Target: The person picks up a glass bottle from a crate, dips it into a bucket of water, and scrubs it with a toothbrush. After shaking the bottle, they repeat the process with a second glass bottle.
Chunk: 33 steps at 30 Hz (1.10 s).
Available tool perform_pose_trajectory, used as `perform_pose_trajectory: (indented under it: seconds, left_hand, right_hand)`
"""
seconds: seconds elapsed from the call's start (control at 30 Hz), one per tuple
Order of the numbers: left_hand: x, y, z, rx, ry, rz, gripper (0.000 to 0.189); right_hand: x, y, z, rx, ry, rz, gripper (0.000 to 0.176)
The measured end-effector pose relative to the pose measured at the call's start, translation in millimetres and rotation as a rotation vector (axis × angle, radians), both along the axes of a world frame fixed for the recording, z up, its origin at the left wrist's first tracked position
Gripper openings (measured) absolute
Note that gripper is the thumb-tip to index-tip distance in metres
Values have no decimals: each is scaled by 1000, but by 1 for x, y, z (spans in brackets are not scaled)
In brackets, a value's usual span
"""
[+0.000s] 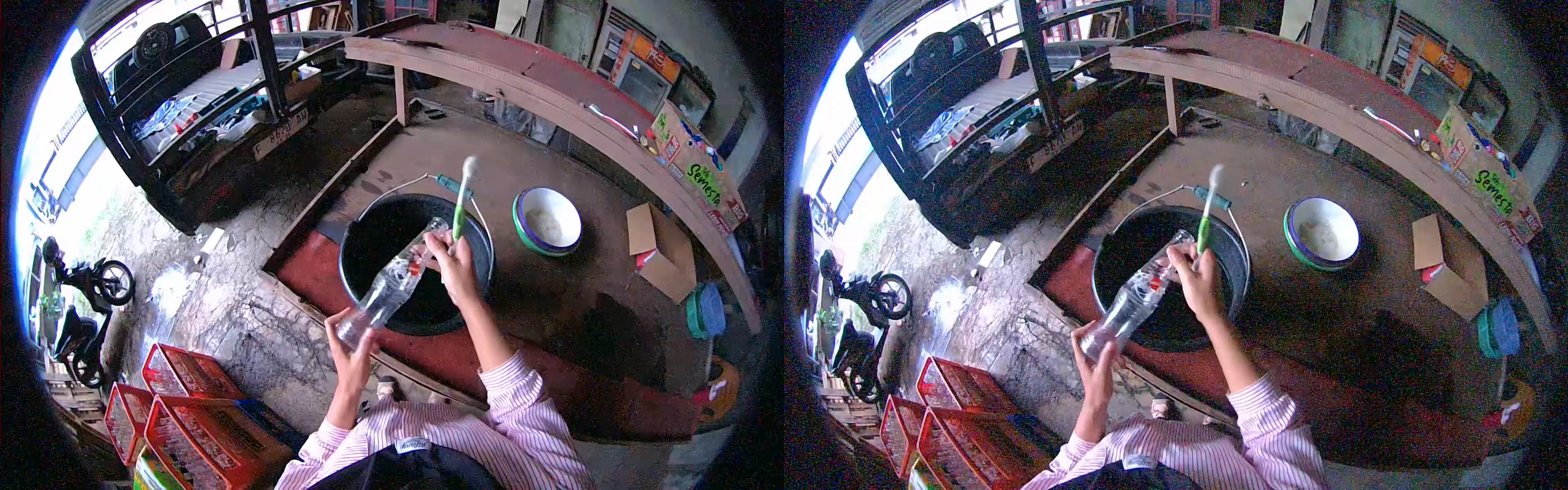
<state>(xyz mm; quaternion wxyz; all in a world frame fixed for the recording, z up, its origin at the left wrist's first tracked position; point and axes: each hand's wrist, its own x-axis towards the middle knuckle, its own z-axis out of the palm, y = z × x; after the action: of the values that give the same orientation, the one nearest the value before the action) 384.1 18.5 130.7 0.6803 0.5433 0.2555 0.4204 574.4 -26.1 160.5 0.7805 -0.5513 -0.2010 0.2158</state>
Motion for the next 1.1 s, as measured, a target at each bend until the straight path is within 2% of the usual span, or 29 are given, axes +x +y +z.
perform_pose_trajectory:
  seconds: [0.03,0.07,0.1,0.17,0.27,0.3,0.37,0.43,0.47,0.5,0.57,0.6,0.63,0.7,0.73,0.77,0.83,0.9,0.97,1.03,1.1]
  left_hand:
    - [0,2,-5,-92,-25,-3,34]
    - [1,3,-4,-132,-60,3,33]
    - [2,5,-4,-169,-95,8,31]
    - [2,10,-13,-156,-84,35,31]
    - [5,13,-14,-159,-97,84,30]
    - [5,13,-13,-170,-118,103,29]
    - [6,14,-13,-185,-138,96,29]
    - [7,13,-11,-207,-90,109,29]
    - [7,12,-10,-206,-85,106,29]
    - [7,11,-11,-219,-86,115,29]
    - [7,10,-16,-233,-92,121,29]
    - [7,13,-23,-194,-77,105,29]
    - [6,14,-26,-154,-59,91,29]
    - [7,11,-17,-225,-100,99,28]
    - [7,10,-14,-301,-138,104,28]
    - [5,10,-14,-303,-131,107,28]
    - [7,10,-15,-215,-76,118,27]
    - [9,9,-11,-249,-116,116,27]
    - [6,8,-9,-320,-167,105,27]
    - [4,9,-12,-347,-189,81,28]
    - [5,10,-13,-326,-118,120,27]
  right_hand:
    - [0,-3,8,-45,-189,29,14]
    - [2,-14,20,-405,-546,-15,20]
    - [-5,-23,42,-596,-457,20,21]
    - [11,-41,6,-593,-1087,-238,18]
    - [-12,-58,18,-547,-1061,-245,27]
    - [-24,-63,17,-718,-934,-81,43]
    - [-56,-70,5,-643,-1038,62,48]
    - [-72,-77,12,-763,-1111,154,51]
    - [-59,-75,6,-730,-1062,78,48]
    - [-41,-69,-9,-644,-1067,-137,45]
    - [-18,-66,-11,-568,-1022,-268,44]
    - [-35,-70,-3,-684,-1084,-210,43]
    - [-54,-75,8,-809,-1094,-52,44]
    - [-66,-82,3,-748,-1248,13,45]
    - [-56,-80,-2,-657,-1065,-29,43]
    - [-37,-76,-12,-623,-1076,-165,43]
    - [-26,-75,-4,-699,-1034,-211,45]
    - [-56,-77,12,-913,-1136,-5,47]
    - [-64,-78,5,-770,-1244,7,46]
    - [-31,-73,-3,-782,-1081,-130,44]
    - [-20,-70,-5,-837,-1068,-172,43]
